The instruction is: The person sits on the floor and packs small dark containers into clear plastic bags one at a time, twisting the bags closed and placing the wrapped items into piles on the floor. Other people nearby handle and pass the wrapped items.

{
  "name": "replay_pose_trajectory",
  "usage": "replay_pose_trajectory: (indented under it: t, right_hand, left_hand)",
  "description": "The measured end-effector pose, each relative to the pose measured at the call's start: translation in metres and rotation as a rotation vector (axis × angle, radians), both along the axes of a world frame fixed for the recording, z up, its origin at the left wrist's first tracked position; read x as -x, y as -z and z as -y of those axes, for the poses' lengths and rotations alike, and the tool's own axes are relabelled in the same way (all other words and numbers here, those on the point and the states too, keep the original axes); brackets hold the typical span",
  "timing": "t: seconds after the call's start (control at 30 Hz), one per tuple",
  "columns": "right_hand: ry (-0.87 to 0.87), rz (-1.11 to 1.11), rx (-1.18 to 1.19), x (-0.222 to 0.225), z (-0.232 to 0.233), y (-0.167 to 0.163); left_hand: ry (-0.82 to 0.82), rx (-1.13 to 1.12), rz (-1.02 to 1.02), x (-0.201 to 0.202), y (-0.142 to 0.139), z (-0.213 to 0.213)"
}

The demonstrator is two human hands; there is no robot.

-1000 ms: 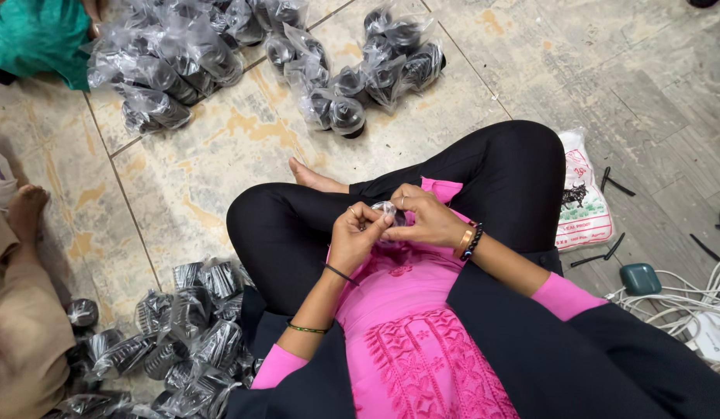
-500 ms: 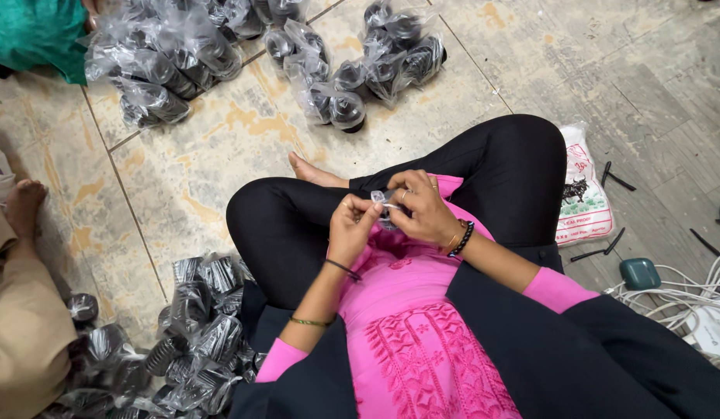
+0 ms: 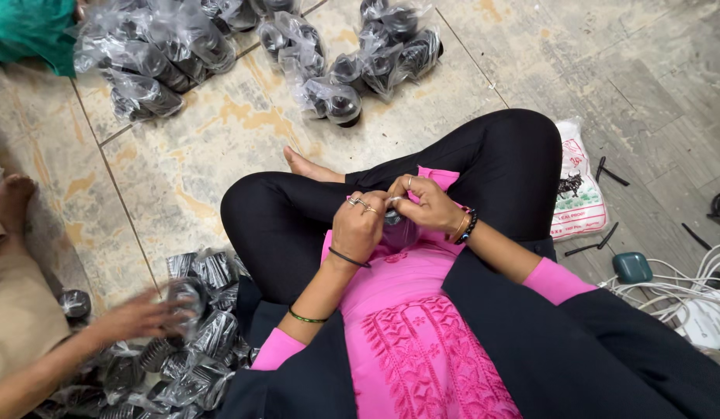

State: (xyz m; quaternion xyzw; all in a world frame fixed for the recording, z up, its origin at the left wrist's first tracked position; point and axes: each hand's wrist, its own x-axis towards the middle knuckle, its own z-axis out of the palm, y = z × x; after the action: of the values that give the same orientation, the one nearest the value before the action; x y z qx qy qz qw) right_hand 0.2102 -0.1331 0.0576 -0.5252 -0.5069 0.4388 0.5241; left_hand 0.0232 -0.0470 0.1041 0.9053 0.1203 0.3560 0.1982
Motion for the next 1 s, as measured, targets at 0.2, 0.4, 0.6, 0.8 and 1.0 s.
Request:
replay_pose_trajectory:
  t: [0.2, 0.4, 0.6, 0.8, 1.0]
  right_hand:
    - [-0.006, 0.613, -0.262, -0.015, -0.002, -0.021]
    - [0.246, 0.620, -0.382, 0.000, -0.004, -0.030]
    - [0.178, 0.367, -0.167, 0.007, -0.002, -0.032]
    - [0.353, 0.593, -0.269, 0.001, -0.006, -0.025]
    - [0.398, 0.836, -0.330, 0.005, -0.004, -0.029]
  left_hand:
    - [0.279, 1.012, 0.113, -0.007, 0.031, -0.010]
    - [0.253, 1.745, 0.361, -0.007, 0.070, -0.020]
    - [0.120, 1.614, 0.378, -0.012, 0.076, -0.020]
    - [-0.277, 0.358, 0.171, 0.000, 0.045, -0.014]
    - [-0.297, 0.835, 0.180, -0.002, 0.055, -0.020]
